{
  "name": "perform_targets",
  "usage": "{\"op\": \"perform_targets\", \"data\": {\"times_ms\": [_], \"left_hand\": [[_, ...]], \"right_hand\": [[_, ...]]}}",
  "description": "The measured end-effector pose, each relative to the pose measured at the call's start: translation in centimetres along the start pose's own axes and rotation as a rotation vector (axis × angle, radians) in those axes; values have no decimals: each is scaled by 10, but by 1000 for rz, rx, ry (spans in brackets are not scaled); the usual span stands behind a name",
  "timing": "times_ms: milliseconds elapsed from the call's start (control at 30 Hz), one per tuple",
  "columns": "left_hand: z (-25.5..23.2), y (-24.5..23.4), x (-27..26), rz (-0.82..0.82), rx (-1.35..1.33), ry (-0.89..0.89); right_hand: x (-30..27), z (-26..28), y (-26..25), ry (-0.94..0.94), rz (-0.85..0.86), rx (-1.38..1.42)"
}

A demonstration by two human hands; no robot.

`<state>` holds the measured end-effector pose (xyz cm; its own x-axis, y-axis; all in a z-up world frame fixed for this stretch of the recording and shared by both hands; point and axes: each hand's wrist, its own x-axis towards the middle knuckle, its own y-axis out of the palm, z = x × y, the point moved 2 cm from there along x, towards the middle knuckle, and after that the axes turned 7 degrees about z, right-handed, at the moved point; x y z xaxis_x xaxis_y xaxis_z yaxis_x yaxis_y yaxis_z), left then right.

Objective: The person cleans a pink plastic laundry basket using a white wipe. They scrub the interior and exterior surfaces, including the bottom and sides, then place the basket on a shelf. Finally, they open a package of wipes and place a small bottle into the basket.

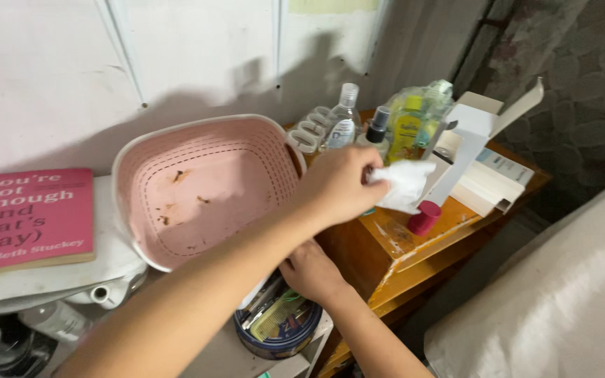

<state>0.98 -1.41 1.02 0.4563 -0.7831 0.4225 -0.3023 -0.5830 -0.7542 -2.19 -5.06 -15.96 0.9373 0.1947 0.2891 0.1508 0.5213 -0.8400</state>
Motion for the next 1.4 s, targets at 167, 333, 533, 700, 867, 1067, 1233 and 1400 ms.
{"op": "perform_targets", "data": {"times_ms": [167,333,533,700,867,1067,1233,1400], "left_hand": [[37,-64,-30,-207,-70,32],[104,-129,-79,-287,-11,-217],[194,-183,-138,-393,648,-193],[254,-169,-147,-135,400,-535],[251,-155,-161,-367,431,-480],[217,-171,-164,-460,489,-378],[190,-196,-158,-467,541,-366],[183,-198,-159,-487,568,-338]], "right_hand": [[3,14,-3,-63,-149,3],[11,11,7,45,-270,124],[24,-4,20,122,-441,66],[39,-14,29,171,-593,439],[67,-39,43,462,-445,1403],[85,-22,38,589,-391,1480],[95,-7,30,534,-376,1478],[89,0,27,587,-411,1427]]}}
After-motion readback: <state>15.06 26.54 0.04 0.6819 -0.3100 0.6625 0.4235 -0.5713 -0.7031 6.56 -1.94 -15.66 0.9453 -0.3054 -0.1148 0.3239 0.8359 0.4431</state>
